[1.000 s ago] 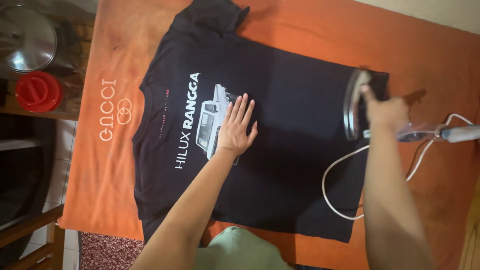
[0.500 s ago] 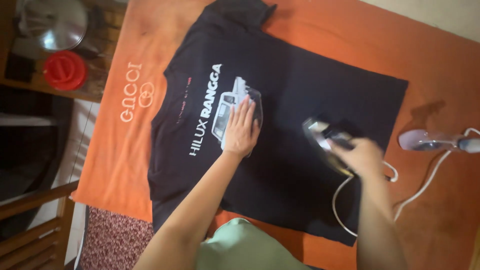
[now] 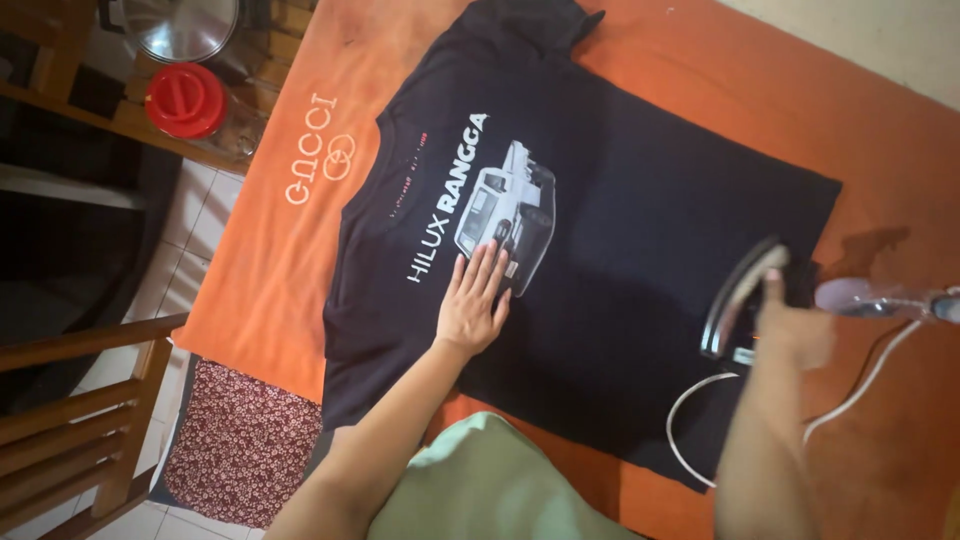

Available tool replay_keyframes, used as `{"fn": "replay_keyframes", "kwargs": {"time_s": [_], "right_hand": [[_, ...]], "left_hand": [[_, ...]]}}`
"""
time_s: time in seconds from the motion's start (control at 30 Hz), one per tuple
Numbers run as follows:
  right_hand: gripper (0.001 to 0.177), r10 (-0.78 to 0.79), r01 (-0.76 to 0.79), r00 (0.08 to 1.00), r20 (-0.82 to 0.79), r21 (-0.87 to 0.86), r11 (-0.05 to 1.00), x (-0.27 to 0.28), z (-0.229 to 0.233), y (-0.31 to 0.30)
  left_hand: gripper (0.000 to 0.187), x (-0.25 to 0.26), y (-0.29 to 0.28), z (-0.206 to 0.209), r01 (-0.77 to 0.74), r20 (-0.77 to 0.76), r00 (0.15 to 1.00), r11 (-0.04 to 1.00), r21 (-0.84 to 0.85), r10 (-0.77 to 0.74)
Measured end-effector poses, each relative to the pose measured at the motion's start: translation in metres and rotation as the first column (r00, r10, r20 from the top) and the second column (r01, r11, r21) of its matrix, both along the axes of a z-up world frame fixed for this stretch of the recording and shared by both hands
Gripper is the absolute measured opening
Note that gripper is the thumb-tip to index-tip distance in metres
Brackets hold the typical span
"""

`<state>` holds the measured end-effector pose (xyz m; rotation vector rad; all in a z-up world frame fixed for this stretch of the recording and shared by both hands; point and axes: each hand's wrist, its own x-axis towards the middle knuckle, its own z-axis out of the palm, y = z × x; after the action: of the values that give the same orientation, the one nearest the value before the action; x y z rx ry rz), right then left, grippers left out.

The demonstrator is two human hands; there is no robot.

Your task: Ironing and folding a black t-shirt on a table.

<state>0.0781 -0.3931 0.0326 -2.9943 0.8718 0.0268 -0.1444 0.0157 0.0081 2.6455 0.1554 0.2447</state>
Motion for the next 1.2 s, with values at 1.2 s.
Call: {"fn": "replay_keyframes", "kwargs": {"time_s": [1.2], "right_hand": [[0.089,0.182,-0.183,0.982,-0.048,-0.018,0.983,-0.173,0.017,-0.144]], "left_hand": [[0.062,-0.148,-0.028,0.006,0.206,-0.028,0.978,0.978,0.031,-0.205]]}}
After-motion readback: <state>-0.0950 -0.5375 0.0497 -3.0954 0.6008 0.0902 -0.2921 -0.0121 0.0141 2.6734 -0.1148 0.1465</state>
